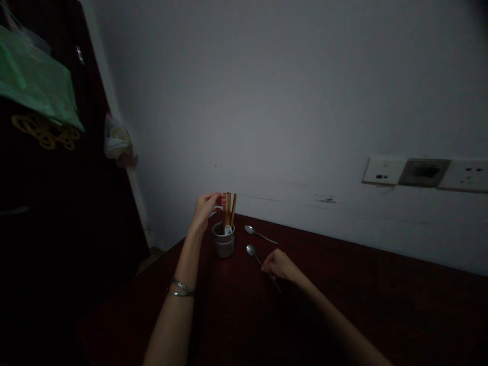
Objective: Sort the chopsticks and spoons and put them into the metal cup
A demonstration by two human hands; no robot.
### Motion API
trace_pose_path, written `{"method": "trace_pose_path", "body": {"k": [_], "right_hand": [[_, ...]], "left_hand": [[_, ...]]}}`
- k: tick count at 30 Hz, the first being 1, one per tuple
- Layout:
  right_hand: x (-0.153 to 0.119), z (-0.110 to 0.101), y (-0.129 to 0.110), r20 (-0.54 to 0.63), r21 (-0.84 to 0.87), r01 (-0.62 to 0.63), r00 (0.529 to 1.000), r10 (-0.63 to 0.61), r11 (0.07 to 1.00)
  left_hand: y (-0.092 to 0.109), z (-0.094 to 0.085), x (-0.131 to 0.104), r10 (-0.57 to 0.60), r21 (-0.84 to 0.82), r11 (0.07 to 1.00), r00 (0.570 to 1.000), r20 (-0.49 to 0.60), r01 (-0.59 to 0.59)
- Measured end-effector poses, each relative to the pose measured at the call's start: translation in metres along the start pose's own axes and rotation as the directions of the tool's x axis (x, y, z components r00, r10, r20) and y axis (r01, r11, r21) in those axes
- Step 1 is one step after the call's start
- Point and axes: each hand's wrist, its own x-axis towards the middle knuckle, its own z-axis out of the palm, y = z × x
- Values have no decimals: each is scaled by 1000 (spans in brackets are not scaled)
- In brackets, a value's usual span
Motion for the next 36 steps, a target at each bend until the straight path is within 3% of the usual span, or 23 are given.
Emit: {"method": "trace_pose_path", "body": {"k": [6,14,21,28,32,36], "right_hand": [[5,9,5,38,83,-33,999,30,996],[6,19,7,29,72,-6,1000,4,997],[8,22,9,46,78,5,999,-8,997],[9,23,9,47,99,-9,999,4,995],[6,21,4,17,94,-9,1000,7,996],[4,16,2,-24,91,8,1000,-6,996]], "left_hand": [[-5,1,2,-17,13,1000,1000,11,17],[-7,2,1,-39,51,998,999,30,37],[-6,2,-1,-60,173,984,996,71,47],[-23,-11,5,-66,552,826,952,298,-116],[-40,-15,9,-113,669,719,918,380,-188],[-53,-14,12,-212,706,682,872,442,-192]]}}
